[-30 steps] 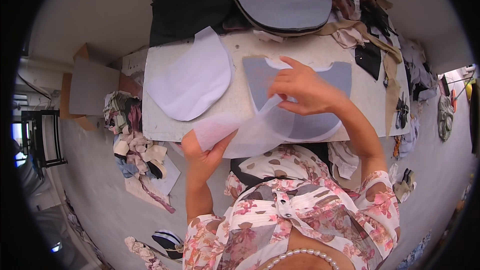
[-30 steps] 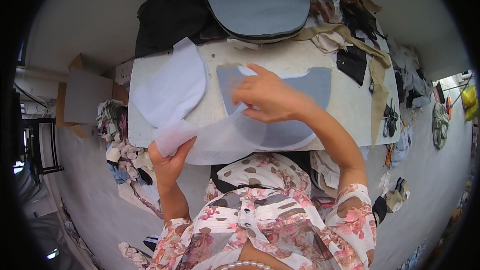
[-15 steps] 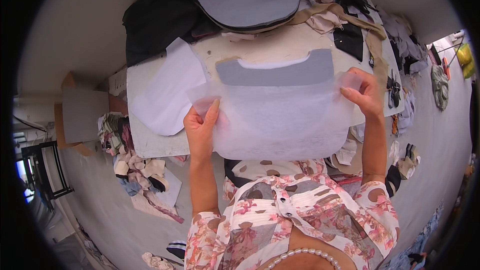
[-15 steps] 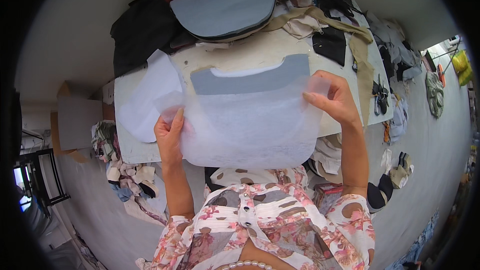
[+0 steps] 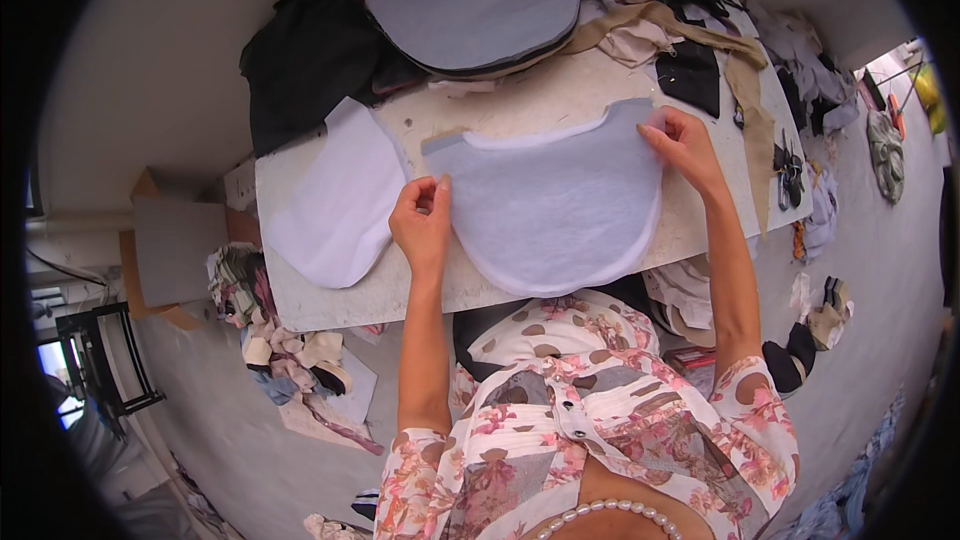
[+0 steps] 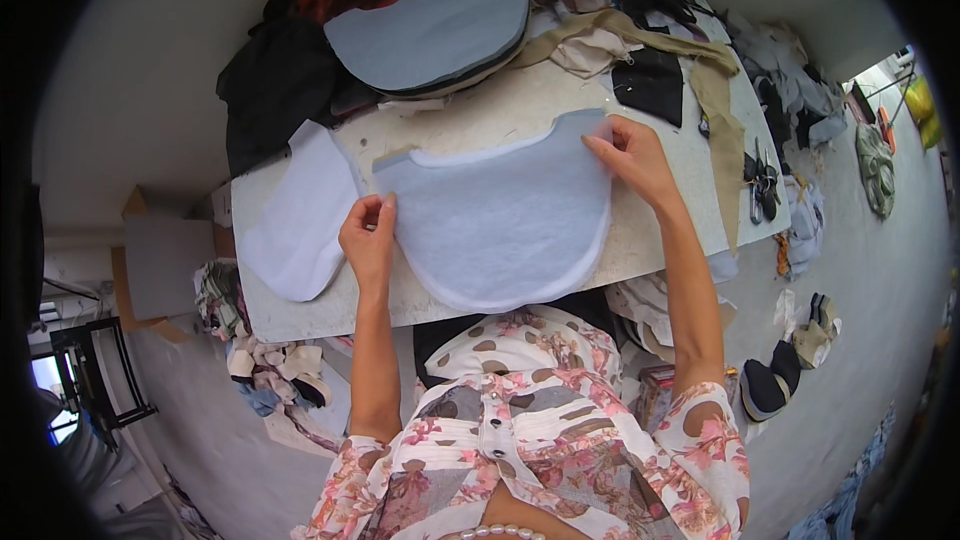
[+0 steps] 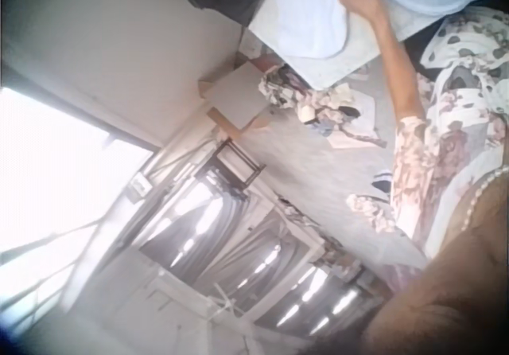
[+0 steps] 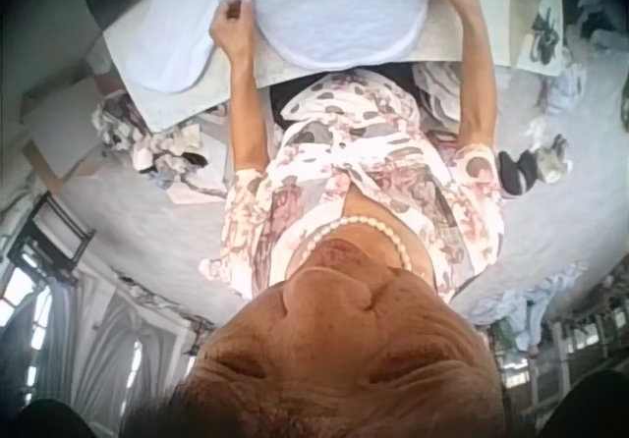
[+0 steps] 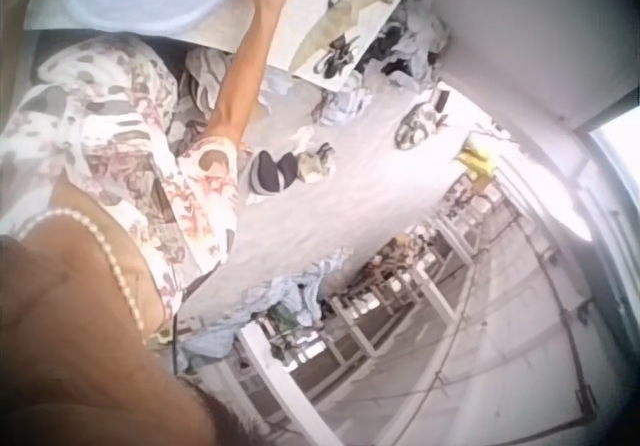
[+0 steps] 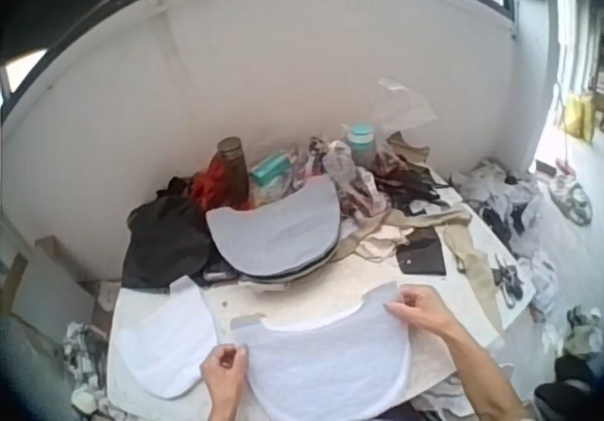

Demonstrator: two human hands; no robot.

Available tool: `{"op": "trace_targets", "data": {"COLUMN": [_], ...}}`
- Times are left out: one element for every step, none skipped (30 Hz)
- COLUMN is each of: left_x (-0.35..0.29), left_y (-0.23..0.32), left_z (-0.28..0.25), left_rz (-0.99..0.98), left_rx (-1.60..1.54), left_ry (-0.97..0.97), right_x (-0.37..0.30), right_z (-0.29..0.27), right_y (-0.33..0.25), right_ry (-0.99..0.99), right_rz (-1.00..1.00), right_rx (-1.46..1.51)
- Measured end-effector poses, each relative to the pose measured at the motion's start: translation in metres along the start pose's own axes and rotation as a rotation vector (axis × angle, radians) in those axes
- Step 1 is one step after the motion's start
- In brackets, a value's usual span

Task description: The person repeatedly folds and unfolds two semi-circular fabric pieces on a cluttered worktable. They smooth the fabric with both hands, lift and reposition the pieces, and continue the folding cycle without using any tools.

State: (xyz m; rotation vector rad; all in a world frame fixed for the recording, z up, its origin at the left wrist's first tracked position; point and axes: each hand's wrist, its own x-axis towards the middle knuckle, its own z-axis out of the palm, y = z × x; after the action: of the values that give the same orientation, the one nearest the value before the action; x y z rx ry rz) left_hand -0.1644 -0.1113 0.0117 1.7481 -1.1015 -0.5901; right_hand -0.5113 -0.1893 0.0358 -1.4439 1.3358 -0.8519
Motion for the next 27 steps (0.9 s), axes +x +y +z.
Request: {"op": "trace_targets", "data": {"left_x": [0.002, 0.004, 0.006, 0.007, 0.007, 0.006, 0.005, 0.006, 0.006, 0.006, 0.007, 0.008, 0.008, 0.008, 0.009, 0.009, 0.009, 0.01, 0.011, 0.009, 0.006, 0.001, -0.002, -0.005, -0.006, -0.008, -0.012], "left_y": [0.001, 0.0, -0.003, -0.004, -0.002, 0.002, 0.004, 0.002, 0.0, -0.002, -0.003, -0.003, -0.004, -0.005, -0.005, -0.006, -0.007, -0.008, -0.007, -0.007, -0.002, 0.006, 0.013, 0.015, 0.017, 0.018, 0.019], "left_z": [0.0, 0.002, 0.003, 0.003, 0.004, 0.003, 0.003, 0.002, 0.003, 0.003, 0.003, 0.004, 0.005, 0.004, 0.004, 0.004, 0.003, 0.003, 0.002, 0.0, -0.001, -0.003, -0.002, -0.001, 0.001, 0.004, 0.007], "left_rz": [-0.006, -0.012, -0.018, -0.023, -0.032, -0.04, -0.048, -0.052, -0.051, -0.051, -0.052, -0.055, -0.059, -0.063, -0.053, -0.043, -0.037, -0.051, -0.066, -0.084, -0.025, 0.035, 0.099, 0.278, 0.458, 0.639, 0.633], "left_rx": [0.026, 0.029, 0.033, 0.037, 0.034, 0.031, 0.028, 0.004, -0.002, -0.008, -0.008, -0.021, -0.034, -0.045, -0.041, -0.038, -0.034, -0.039, -0.044, -0.047, 0.041, 0.129, 0.212, 0.302, 0.39, 0.474, 0.521], "left_ry": [0.003, -0.004, -0.011, -0.019, -0.021, -0.024, -0.027, -0.031, -0.036, -0.04, -0.04, -0.046, -0.051, -0.056, -0.054, -0.052, -0.051, -0.063, -0.074, -0.084, -0.03, 0.023, 0.074, 0.049, 0.023, -0.004, -0.1], "right_x": [0.003, 0.005, 0.008, 0.012, 0.013, 0.015, 0.016, 0.017, 0.017, 0.017, 0.017, 0.017, 0.016, 0.015, 0.015, 0.016, 0.015, 0.013, 0.01, 0.008, 0.003, -0.007, -0.016, -0.024, -0.032, -0.037, -0.039], "right_z": [0.001, 0.0, 0.001, 0.002, 0.001, 0.0, 0.0, 0.001, 0.001, 0.001, 0.002, 0.003, 0.003, 0.005, 0.005, 0.006, 0.007, 0.008, 0.008, 0.008, 0.01, 0.014, 0.018, 0.025, 0.032, 0.037, 0.043], "right_y": [0.002, 0.004, 0.009, 0.016, 0.018, 0.019, 0.02, 0.018, 0.017, 0.015, 0.014, 0.012, 0.009, 0.009, 0.01, 0.011, 0.011, 0.009, 0.006, 0.002, -0.004, -0.01, -0.017, -0.023, -0.028, -0.032, -0.029], "right_ry": [0.011, 0.026, 0.05, 0.076, 0.106, 0.123, 0.14, 0.151, 0.16, 0.169, 0.172, 0.187, 0.2, 0.212, 0.217, 0.221, 0.224, 0.24, 0.256, 0.268, 0.326, 0.382, 0.445, 0.387, 0.327, 0.267, 0.188], "right_rz": [-0.004, -0.006, -0.027, -0.047, -0.063, -0.065, -0.066, -0.068, -0.074, -0.079, -0.086, -0.106, -0.125, -0.145, -0.151, -0.157, -0.161, -0.132, -0.104, -0.075, -0.152, -0.23, -0.311, -0.388, -0.466, -0.545, -0.522], "right_rx": [-0.009, -0.021, -0.075, -0.128, -0.187, -0.225, -0.263, -0.299, -0.337, -0.375, -0.407, -0.421, -0.435, -0.447, -0.453, -0.46, -0.467, -0.497, -0.527, -0.557, -0.587, -0.617, -0.648, -0.75, -0.85, -0.952, -0.95]}}
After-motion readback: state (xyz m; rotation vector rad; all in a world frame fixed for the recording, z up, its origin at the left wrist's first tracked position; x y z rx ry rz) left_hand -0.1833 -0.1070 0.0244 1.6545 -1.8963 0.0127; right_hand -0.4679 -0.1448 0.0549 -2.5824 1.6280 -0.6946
